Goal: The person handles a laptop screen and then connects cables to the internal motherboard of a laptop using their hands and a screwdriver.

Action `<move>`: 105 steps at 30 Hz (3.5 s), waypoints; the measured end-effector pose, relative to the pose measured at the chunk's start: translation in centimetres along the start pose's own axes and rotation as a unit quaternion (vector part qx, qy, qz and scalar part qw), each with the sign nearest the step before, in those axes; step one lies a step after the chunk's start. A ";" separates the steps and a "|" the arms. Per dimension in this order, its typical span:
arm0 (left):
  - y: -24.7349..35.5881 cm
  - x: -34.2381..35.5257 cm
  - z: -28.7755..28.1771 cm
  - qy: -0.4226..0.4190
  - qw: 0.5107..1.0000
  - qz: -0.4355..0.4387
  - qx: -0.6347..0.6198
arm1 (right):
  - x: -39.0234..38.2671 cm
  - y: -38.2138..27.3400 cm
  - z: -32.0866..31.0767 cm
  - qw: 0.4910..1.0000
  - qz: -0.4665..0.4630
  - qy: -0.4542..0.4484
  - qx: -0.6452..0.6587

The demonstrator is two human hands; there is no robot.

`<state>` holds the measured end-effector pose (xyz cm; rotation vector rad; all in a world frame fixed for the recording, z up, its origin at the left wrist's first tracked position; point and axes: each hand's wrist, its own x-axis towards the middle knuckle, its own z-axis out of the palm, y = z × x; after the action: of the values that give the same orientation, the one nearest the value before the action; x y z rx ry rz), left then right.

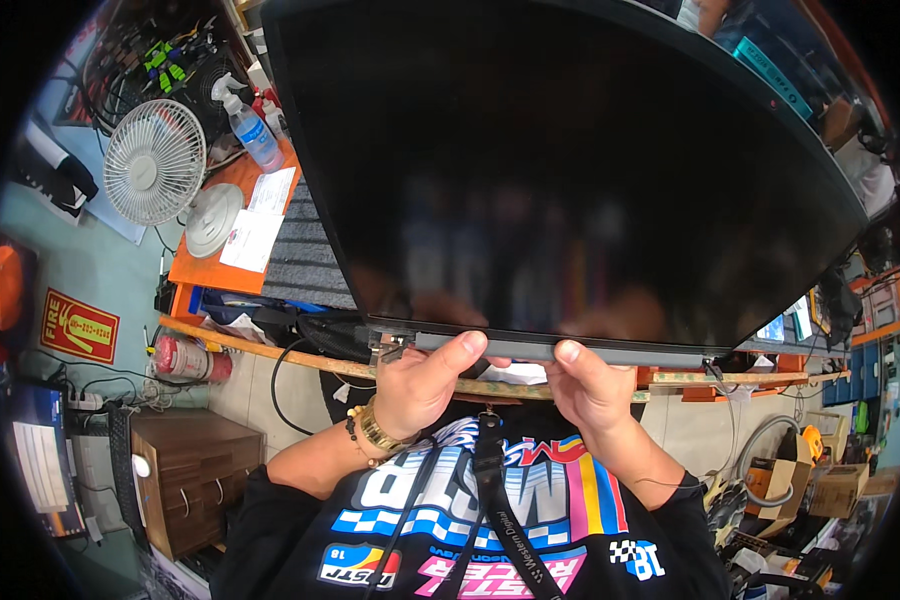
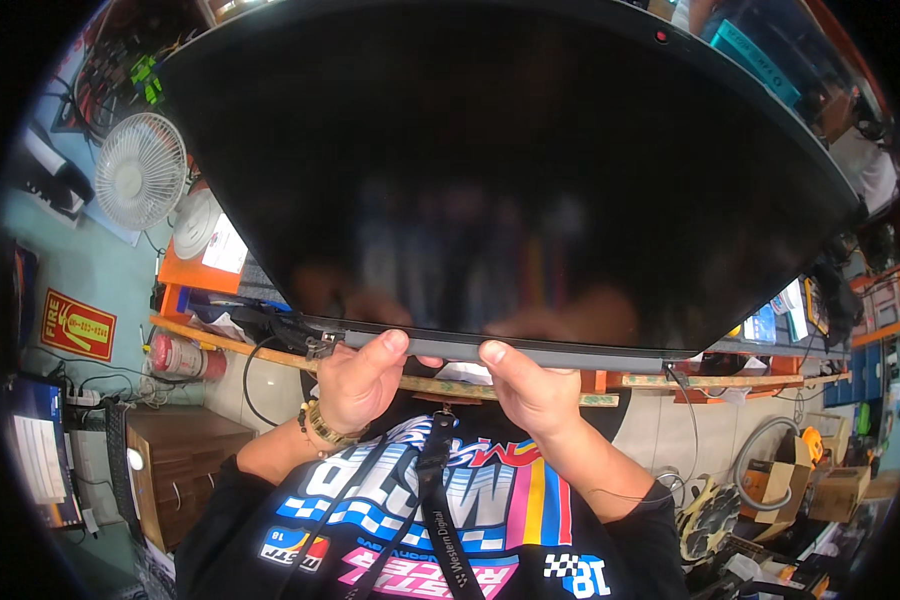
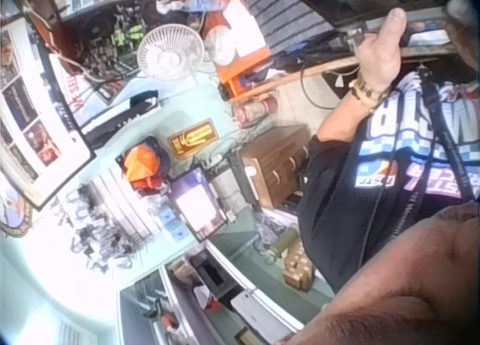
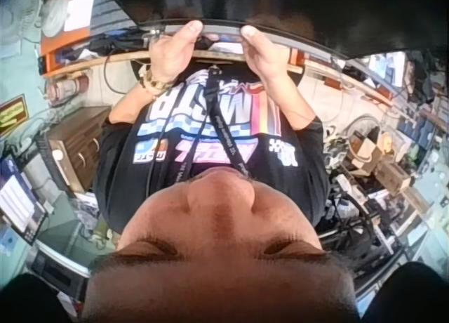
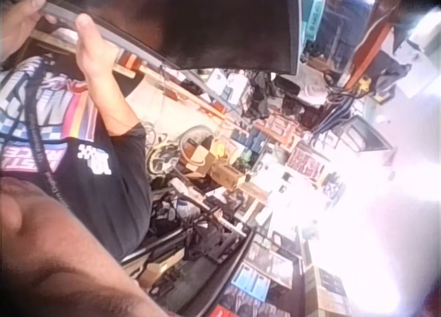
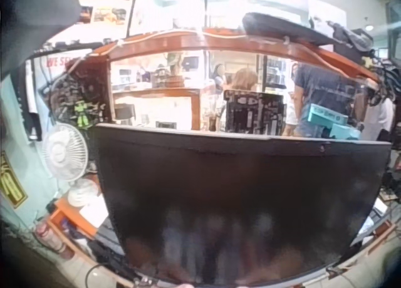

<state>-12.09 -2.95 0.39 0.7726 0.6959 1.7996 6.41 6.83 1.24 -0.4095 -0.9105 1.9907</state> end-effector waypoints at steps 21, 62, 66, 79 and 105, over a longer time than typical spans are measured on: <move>-0.4 0.5 0.0 0.016 1.000 0.003 0.019 | 0.7 0.3 -0.6 1.000 0.011 0.006 0.022; 4.5 2.1 -1.4 -0.119 0.965 -0.053 -0.229 | 2.9 -3.7 0.6 0.992 0.115 0.057 0.015; 4.4 3.0 -1.9 -0.054 0.974 -0.119 -0.187 | 3.2 -3.9 0.7 0.988 0.117 0.099 -0.014; 6.0 3.6 -0.5 -0.020 0.987 -0.106 -0.117 | 2.7 -4.1 0.6 0.994 0.080 0.049 -0.050; 6.5 4.4 -1.4 -0.010 0.984 -0.116 -0.133 | 3.5 -5.9 -0.9 0.986 0.093 0.086 -0.108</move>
<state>-18.11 -1.07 5.25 0.5082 0.4966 1.6280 8.46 12.19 5.17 -0.8019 -1.0118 1.9930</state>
